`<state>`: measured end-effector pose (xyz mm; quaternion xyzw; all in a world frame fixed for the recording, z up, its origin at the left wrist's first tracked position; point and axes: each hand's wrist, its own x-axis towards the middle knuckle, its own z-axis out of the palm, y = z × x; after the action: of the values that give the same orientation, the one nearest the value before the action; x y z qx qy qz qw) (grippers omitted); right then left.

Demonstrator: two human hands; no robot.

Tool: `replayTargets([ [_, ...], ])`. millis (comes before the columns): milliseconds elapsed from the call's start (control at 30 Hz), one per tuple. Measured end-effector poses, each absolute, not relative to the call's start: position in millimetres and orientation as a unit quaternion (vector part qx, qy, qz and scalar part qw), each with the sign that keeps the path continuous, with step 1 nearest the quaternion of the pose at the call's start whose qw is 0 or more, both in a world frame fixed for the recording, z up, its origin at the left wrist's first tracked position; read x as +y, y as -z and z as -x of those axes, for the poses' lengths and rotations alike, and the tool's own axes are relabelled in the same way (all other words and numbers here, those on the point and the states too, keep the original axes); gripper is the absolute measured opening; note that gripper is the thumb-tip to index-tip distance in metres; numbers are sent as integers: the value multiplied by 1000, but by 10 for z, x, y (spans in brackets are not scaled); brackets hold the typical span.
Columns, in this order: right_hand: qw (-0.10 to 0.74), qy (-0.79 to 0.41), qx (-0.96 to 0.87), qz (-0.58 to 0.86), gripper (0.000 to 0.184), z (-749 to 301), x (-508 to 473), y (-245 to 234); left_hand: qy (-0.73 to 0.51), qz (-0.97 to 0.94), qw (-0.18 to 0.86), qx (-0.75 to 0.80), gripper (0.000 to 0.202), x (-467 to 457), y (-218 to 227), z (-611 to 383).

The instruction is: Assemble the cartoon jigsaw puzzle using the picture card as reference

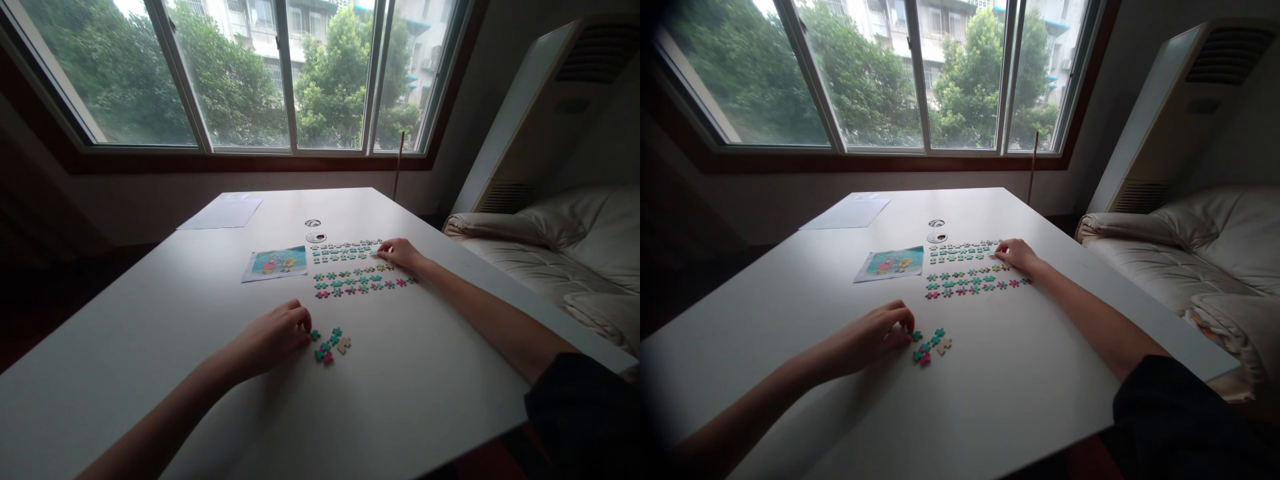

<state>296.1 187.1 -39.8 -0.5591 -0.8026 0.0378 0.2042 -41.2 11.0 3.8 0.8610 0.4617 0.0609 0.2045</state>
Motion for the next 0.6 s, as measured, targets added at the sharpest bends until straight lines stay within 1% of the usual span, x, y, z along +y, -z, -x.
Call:
replayTargets([
  [200, 203, -54, -799, 563, 19, -2948, 1871, 383, -73, -857, 209, 465, 12, 101, -36, 406],
  [367, 219, -51, -800, 557, 19, -2862, 1804, 355, -97, -858, 214, 457, 10, 106, -6, 416],
  [533, 235, -40, -820, 520, 19, -2663, 1501, 300, -133, -851, 240, 449, 4, 147, 45, 436],
  [600, 236, -48, -844, 479, 16, -2544, 1290, 268, -148, -842, 262, 447, 4, 165, 63, 436],
])
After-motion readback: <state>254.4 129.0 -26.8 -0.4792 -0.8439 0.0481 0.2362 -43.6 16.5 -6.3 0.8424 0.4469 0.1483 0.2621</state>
